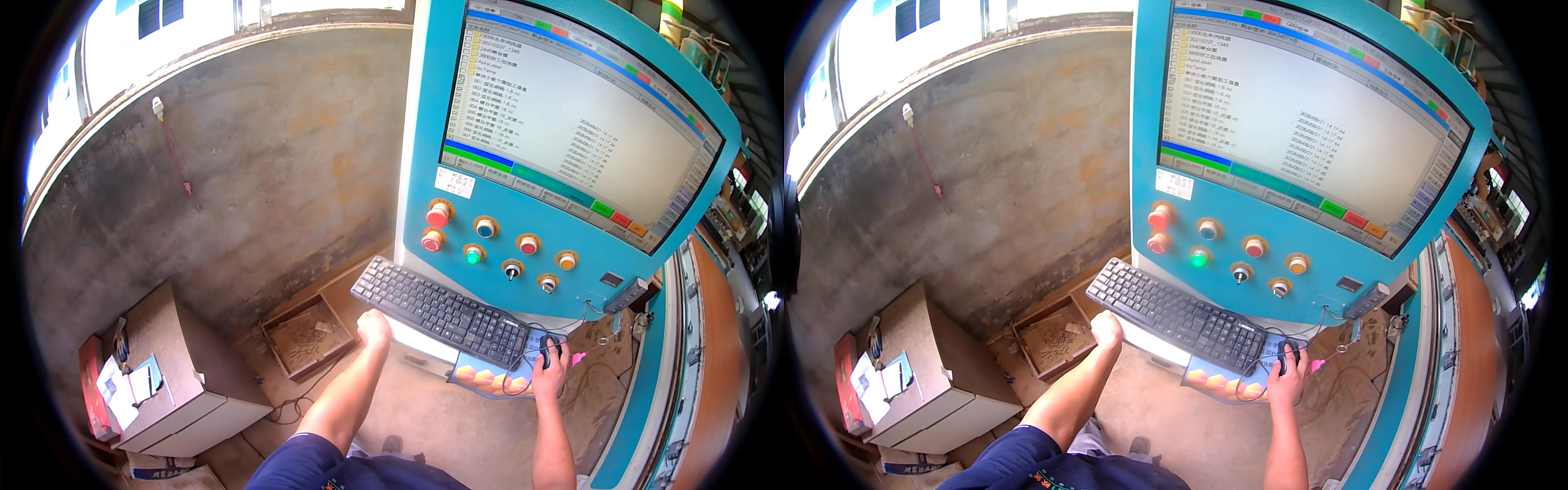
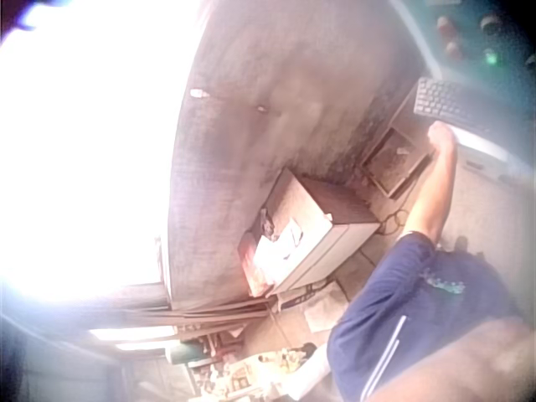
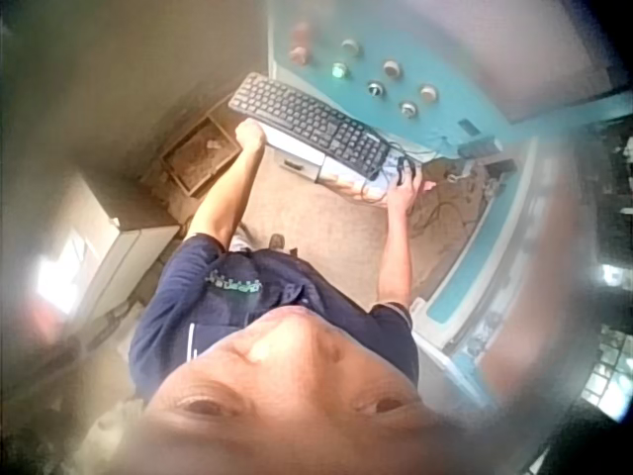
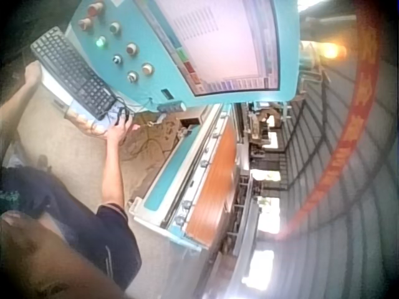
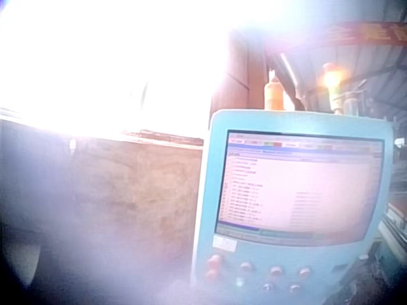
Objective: The person lifts a large wooden board and places it onto a CNC machine table. They then walk to the control panel and use a keyboard and mouse to input commands and configure the machine settings.
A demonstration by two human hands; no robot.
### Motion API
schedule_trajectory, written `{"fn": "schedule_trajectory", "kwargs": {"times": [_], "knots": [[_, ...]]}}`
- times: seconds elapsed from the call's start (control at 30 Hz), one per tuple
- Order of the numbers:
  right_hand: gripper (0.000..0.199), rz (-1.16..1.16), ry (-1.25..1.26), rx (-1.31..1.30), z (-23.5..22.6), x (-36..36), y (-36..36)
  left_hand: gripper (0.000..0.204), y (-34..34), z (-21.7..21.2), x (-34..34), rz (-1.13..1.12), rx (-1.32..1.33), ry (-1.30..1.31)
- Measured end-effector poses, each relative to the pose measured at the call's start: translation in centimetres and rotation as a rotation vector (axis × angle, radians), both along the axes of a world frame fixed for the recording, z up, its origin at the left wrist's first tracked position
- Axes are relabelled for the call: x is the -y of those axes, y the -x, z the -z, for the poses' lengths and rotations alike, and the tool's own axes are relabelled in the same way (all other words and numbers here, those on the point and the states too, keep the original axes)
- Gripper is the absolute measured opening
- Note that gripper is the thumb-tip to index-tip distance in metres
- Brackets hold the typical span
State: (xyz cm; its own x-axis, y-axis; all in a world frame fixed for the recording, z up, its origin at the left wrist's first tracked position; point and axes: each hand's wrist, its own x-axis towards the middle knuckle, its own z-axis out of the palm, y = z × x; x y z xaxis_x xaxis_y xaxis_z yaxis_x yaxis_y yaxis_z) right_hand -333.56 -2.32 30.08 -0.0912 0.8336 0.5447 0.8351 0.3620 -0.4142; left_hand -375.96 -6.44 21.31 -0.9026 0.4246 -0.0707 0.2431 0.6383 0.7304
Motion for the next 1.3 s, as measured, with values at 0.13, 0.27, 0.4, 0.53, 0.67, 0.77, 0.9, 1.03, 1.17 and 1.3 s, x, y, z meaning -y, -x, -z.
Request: {"fn": "schedule_trajectory", "kwargs": {"times": [0.13,0.27,0.4,0.53,0.67,0.77,0.9,1.03,1.17,1.3], "knots": [[0.043,0.004,-0.009,-0.007,0.1,0.0,-0.2,0.024,-0.4,-0.8,0.0,0.057,-0.056,0.081],[0.043,0.026,-0.008,0.023,0.0,0.1,-0.1,0.024,-0.3,-0.4,0.0,0.006,-0.021,0.024],[0.043,0.015,-0.012,0.017,-0.1,0.1,0.0,0.024,-0.3,-0.1,-0.1,-0.028,-0.021,-0.015],[0.043,0.020,-0.009,0.013,0.0,0.1,-0.1,0.023,-0.5,-0.5,-0.1,-0.033,0.002,-0.023],[0.043,0.013,0.001,-0.003,0.1,0.0,-0.1,0.023,-0.3,0.0,-0.1,-0.029,-0.042,0.007],[0.043,0.013,0.005,-0.005,0.2,0.0,-0.3,0.023,-0.5,-0.5,-0.2,-0.051,-0.001,-0.026],[0.043,0.011,0.004,0.001,-0.1,0.1,-0.1,0.023,-0.4,-0.6,-0.1,-0.063,0.028,-0.030],[0.043,0.016,-0.006,0.010,0.1,0.0,-0.2,0.041,-0.6,-1.3,0.3,-0.082,0.179,-0.148],[0.043,0.014,-0.010,0.009,0.1,0.0,-0.2,0.041,-0.4,-1.0,0.3,-0.060,0.163,-0.135],[0.043,0.013,-0.018,0.018,-0.1,0.1,-0.2,0.041,-0.5,-1.0,0.2,-0.072,0.176,-0.138]]}}
